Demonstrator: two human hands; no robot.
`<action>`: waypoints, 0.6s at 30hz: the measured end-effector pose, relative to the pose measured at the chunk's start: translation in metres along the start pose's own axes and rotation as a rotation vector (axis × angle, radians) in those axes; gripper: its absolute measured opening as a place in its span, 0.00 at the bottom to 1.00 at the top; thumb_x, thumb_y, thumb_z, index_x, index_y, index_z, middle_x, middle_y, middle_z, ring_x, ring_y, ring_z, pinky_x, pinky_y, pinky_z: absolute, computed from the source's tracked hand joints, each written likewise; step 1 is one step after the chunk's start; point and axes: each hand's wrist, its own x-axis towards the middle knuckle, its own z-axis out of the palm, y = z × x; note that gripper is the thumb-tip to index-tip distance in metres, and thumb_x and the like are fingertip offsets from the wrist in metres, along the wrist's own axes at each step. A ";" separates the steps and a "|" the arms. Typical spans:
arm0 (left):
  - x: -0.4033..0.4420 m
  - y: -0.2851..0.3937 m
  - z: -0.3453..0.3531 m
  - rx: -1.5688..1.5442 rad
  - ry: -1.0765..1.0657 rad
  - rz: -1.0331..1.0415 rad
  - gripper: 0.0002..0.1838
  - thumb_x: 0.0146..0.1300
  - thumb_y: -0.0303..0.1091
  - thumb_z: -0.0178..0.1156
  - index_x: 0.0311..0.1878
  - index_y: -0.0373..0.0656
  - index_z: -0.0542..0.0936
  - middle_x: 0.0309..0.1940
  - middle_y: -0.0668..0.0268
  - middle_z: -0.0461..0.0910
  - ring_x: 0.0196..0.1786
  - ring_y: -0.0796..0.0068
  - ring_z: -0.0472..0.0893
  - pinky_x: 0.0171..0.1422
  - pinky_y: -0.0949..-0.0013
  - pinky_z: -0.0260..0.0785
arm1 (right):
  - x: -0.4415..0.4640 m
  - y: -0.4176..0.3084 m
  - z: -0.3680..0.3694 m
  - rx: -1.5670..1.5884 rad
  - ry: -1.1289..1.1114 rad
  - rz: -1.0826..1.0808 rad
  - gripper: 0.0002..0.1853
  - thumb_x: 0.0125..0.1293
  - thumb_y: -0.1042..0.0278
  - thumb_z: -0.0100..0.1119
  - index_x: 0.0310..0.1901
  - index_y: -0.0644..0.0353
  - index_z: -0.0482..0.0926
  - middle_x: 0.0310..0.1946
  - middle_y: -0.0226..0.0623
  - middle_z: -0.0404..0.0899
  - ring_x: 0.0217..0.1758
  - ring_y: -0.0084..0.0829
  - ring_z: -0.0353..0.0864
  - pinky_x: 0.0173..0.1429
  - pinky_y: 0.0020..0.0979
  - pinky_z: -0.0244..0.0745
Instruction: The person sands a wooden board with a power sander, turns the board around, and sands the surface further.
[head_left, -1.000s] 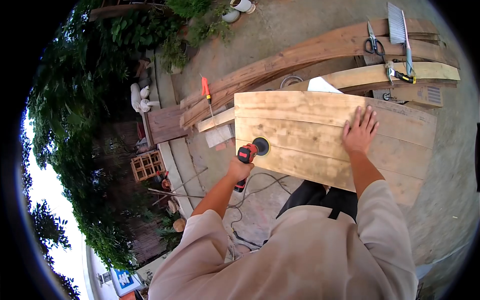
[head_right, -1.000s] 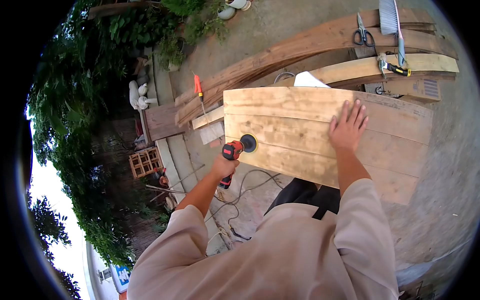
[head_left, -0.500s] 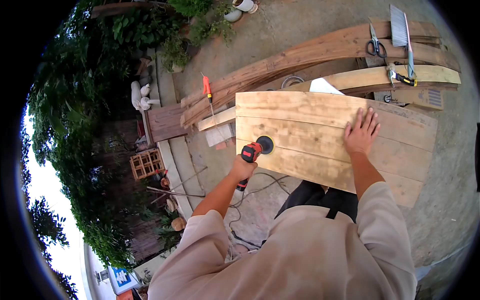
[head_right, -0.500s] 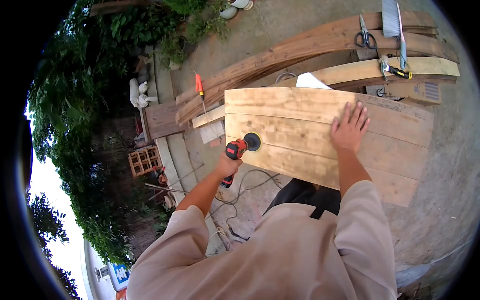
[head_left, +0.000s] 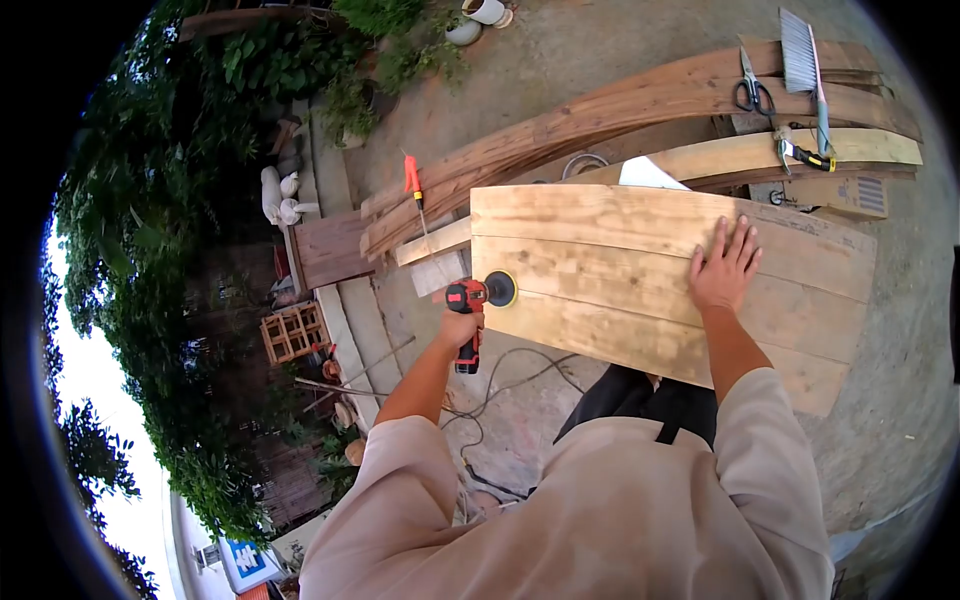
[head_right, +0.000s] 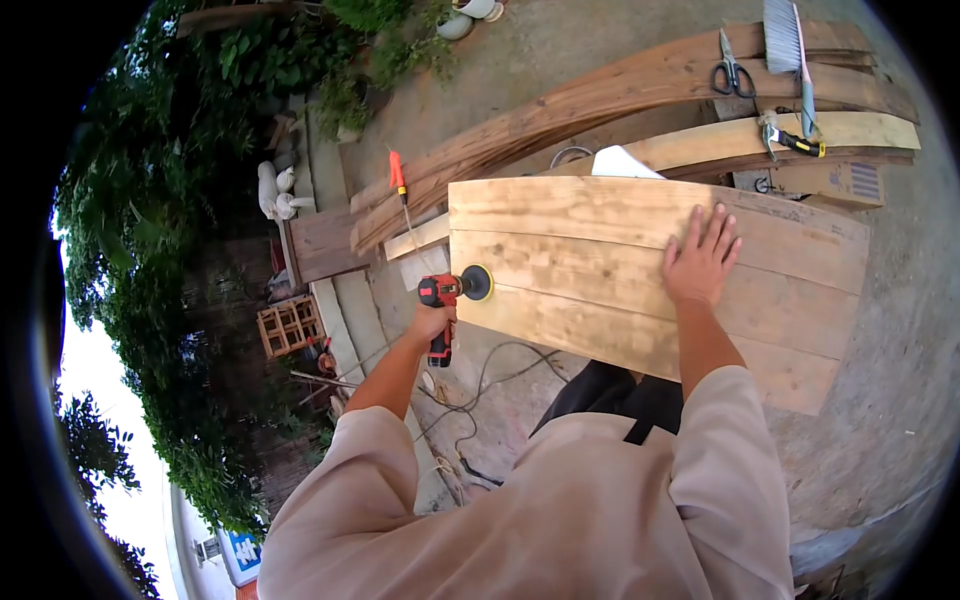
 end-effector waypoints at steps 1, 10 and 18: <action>0.008 -0.003 -0.002 0.001 -0.002 0.001 0.04 0.57 0.21 0.64 0.35 0.41 0.80 0.21 0.63 0.79 0.20 0.68 0.82 0.25 0.60 0.78 | 0.000 0.000 0.000 0.009 0.009 -0.004 0.41 0.76 0.45 0.55 0.87 0.47 0.59 0.91 0.47 0.46 0.93 0.53 0.44 0.91 0.61 0.38; 0.024 0.016 -0.007 0.104 0.057 0.109 0.03 0.60 0.25 0.67 0.33 0.41 0.81 0.23 0.64 0.81 0.20 0.68 0.81 0.26 0.60 0.76 | 0.000 0.000 0.000 -0.032 0.000 -0.009 0.42 0.76 0.45 0.55 0.87 0.47 0.59 0.90 0.48 0.47 0.93 0.54 0.44 0.91 0.61 0.38; 0.029 0.015 -0.009 0.171 0.037 0.199 0.03 0.60 0.23 0.67 0.34 0.40 0.81 0.21 0.63 0.81 0.19 0.67 0.83 0.24 0.61 0.77 | -0.001 0.001 0.000 -0.025 -0.004 -0.006 0.42 0.76 0.45 0.54 0.88 0.46 0.58 0.90 0.48 0.47 0.93 0.53 0.44 0.91 0.61 0.38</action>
